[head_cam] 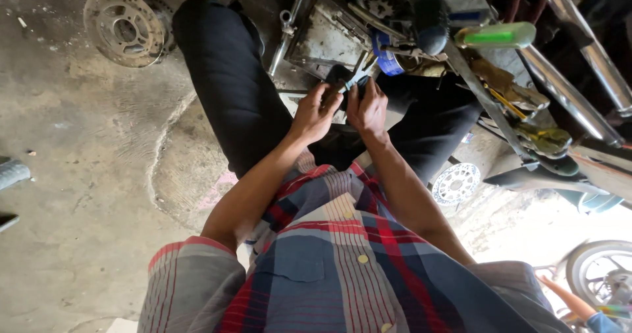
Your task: The person sits on the workshop floor and uses pliers to grip and pull at a small dark shoe-like item, steadying it with a cloth on their lap. They repeatedly reposition the item and the pliers while working on it.
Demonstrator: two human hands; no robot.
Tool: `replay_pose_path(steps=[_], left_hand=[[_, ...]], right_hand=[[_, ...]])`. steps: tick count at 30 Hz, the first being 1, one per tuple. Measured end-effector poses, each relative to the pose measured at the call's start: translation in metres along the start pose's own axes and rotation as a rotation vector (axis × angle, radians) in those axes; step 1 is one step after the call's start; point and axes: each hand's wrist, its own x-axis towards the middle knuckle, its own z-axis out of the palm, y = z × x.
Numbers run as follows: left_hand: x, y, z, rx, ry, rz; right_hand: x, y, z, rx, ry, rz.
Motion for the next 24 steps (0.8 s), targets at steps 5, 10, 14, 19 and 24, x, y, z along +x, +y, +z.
replay_pose_path(steps=[5, 10, 14, 19, 24], left_hand=[[-0.002, 0.001, -0.002, 0.063, 0.003, 0.059], [0.001, -0.013, 0.001, 0.064, 0.004, -0.004], [0.002, -0.015, -0.002, 0.018, 0.027, -0.079], [0.004, -0.018, -0.001, 0.028, 0.03, -0.053], [0.002, 0.011, -0.014, -0.03, -0.001, -0.193]], right_hand=[[0.001, -0.009, -0.004, -0.012, -0.01, -0.047], [0.001, 0.0, 0.005, -0.058, -0.032, -0.059], [0.002, 0.019, 0.003, -0.04, 0.027, -0.633], [0.001, 0.023, -0.011, 0.06, -0.168, -0.518], [0.009, -0.034, -0.031, 0.205, -0.217, 0.212]])
